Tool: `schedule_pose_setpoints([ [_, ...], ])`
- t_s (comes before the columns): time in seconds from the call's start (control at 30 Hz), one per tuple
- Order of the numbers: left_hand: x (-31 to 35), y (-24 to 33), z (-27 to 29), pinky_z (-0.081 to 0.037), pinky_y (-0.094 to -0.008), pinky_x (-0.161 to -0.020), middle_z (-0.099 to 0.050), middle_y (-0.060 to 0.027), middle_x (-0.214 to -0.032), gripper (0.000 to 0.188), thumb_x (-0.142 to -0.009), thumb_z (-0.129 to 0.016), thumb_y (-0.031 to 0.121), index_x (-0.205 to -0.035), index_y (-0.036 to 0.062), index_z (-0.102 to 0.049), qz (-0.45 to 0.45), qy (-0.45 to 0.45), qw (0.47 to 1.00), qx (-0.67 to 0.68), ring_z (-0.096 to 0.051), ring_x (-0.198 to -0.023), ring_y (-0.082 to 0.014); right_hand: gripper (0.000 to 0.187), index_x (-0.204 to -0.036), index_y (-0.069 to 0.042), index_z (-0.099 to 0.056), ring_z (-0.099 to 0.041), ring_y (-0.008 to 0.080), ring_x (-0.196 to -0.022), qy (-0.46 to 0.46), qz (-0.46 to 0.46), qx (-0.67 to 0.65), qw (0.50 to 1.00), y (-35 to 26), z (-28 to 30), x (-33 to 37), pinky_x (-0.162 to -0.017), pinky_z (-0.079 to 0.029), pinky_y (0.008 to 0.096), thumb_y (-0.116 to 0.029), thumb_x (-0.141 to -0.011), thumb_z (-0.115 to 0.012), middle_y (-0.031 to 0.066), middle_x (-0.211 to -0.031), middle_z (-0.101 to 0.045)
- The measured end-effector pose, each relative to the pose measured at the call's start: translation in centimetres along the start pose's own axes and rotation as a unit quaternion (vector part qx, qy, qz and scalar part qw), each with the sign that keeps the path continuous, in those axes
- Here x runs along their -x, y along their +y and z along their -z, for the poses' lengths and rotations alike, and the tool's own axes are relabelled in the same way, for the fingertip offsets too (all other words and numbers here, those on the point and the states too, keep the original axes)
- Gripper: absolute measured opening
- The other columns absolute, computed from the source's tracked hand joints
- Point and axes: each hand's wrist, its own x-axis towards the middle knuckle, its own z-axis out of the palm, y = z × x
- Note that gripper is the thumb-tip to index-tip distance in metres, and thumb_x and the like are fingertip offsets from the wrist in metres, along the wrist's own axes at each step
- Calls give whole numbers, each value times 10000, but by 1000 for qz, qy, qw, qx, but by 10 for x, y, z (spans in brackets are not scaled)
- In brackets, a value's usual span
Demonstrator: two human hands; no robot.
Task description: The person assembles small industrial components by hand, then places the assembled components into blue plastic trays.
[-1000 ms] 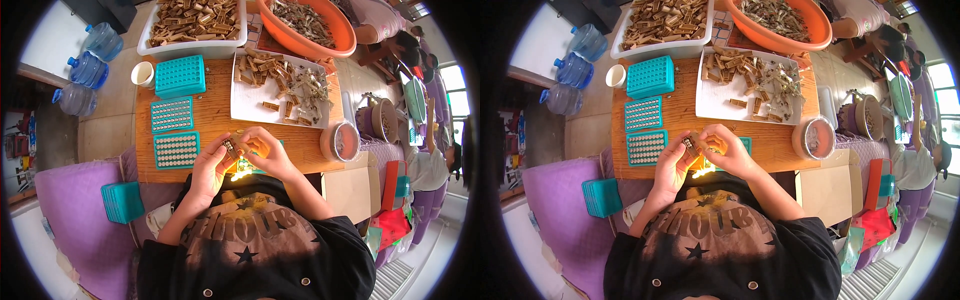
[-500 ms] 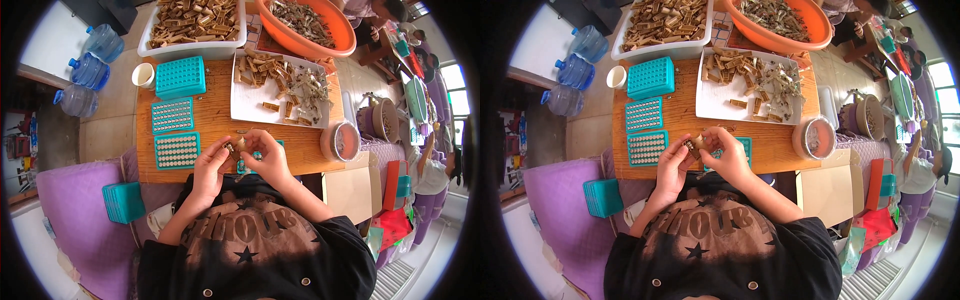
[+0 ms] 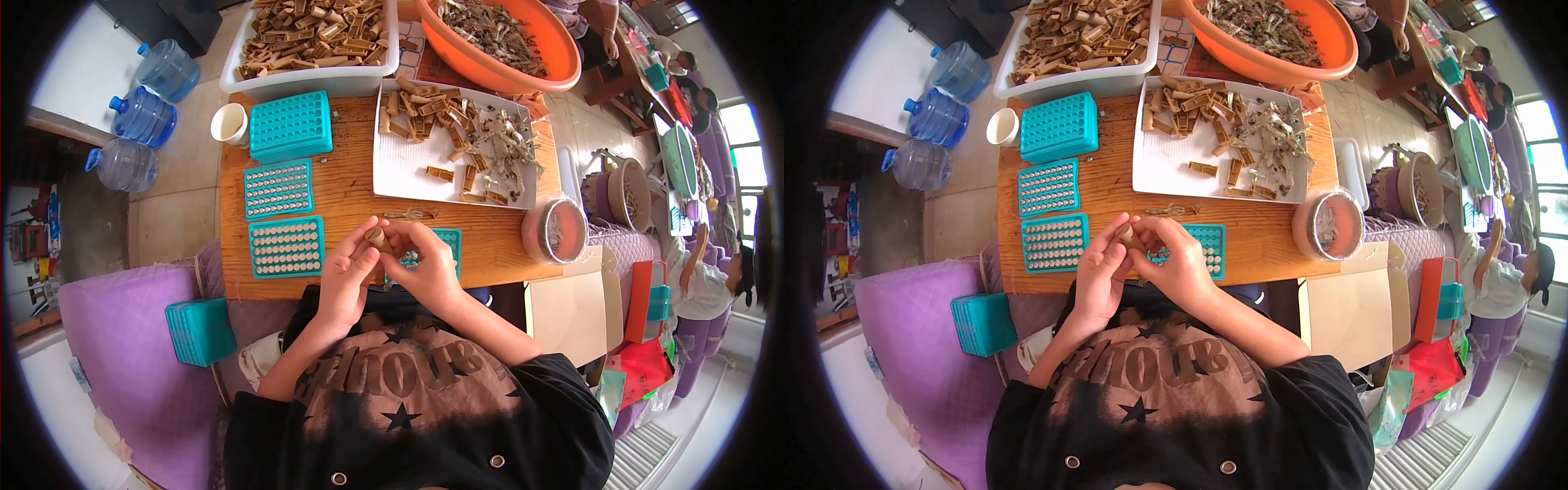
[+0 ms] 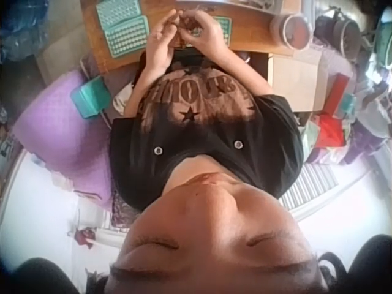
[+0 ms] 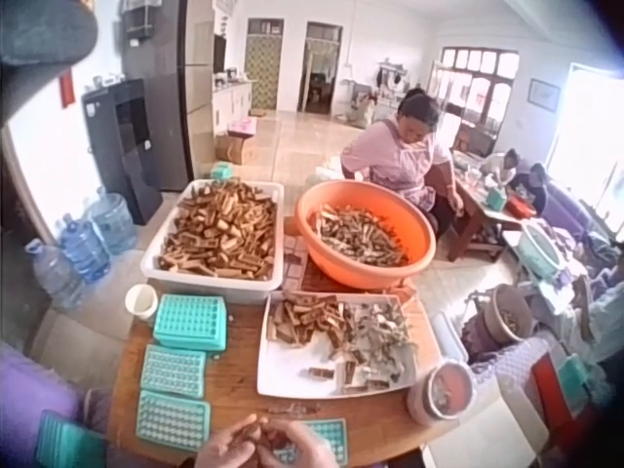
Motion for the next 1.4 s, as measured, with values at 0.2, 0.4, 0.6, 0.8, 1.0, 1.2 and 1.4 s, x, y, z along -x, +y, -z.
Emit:
schedule_pose_setpoints([
  [0.2,1,-5,2,-413,-298,-976,-533,-131,-1241,357,-882,-570,16,-1226,-22,-482,-55,0,996,-66,-527,-1113,-169,321,-1008,-4,-568,-602,210,-745,-34,4,0,999,0,0,0,-656,-499,302,4,-711,-692,97,-829,-605],
  [0.4,7,-3,3,-447,-304,-934,-540,-137,-1230,325,-881,-571,4,-1198,-26,-507,-134,-41,977,-160,-539,-1084,-172,295,-1017,-1,-562,-602,244,-763,-125,57,30,990,8,6,1,-666,-487,333,-81,-765,-693,115,-831,-600],
  [0.6,10,-1,3,-428,-286,-945,-524,-149,-1254,344,-883,-564,-7,-1219,-28,-495,-148,-99,966,-189,-522,-1111,-165,246,-975,-4,-590,-582,290,-748,-168,43,-36,984,16,9,-1,-657,-473,348,-123,-783,-688,134,-838,-586],
  [0.8,10,4,-4,-413,-267,-951,-513,-153,-1270,341,-889,-554,-6,-1221,-39,-485,-112,-99,974,-170,-492,-1155,-164,264,-967,-9,-594,-583,325,-763,-103,65,49,991,9,8,4,-676,-477,364,-89,-737,-696,135,-850,-592],
  [1.0,12,9,-3,-453,-263,-900,-565,-131,-1201,323,-885,-561,-6,-1203,-24,-507,-136,-84,951,-265,-542,-1085,-147,461,-1076,25,-549,-551,347,-995,-155,62,77,983,-7,35,-11,-842,-460,380,-139,-695,-751,174,-1054,-563],
  [1.2,18,9,-8,-496,-256,-790,-638,-115,-1028,308,-833,-600,-38,-1136,-49,-546,-151,-73,892,-419,-620,-923,-150,534,-1194,6,-523,-551,317,-1072,-204,68,-29,976,-20,39,-11,-902,-444,382,-203,-745,-723,161,-1162,-570],
  [1.4,11,-9,-4,-505,-316,-629,-644,-146,-889,356,-771,-683,56,-1108,29,-569,-271,0,804,-529,-651,-764,-280,409,-1157,-2,-543,-631,279,-829,-72,79,35,994,-13,11,6,-684,-524,310,-32,-769,-667,161,-1024,-623],
])
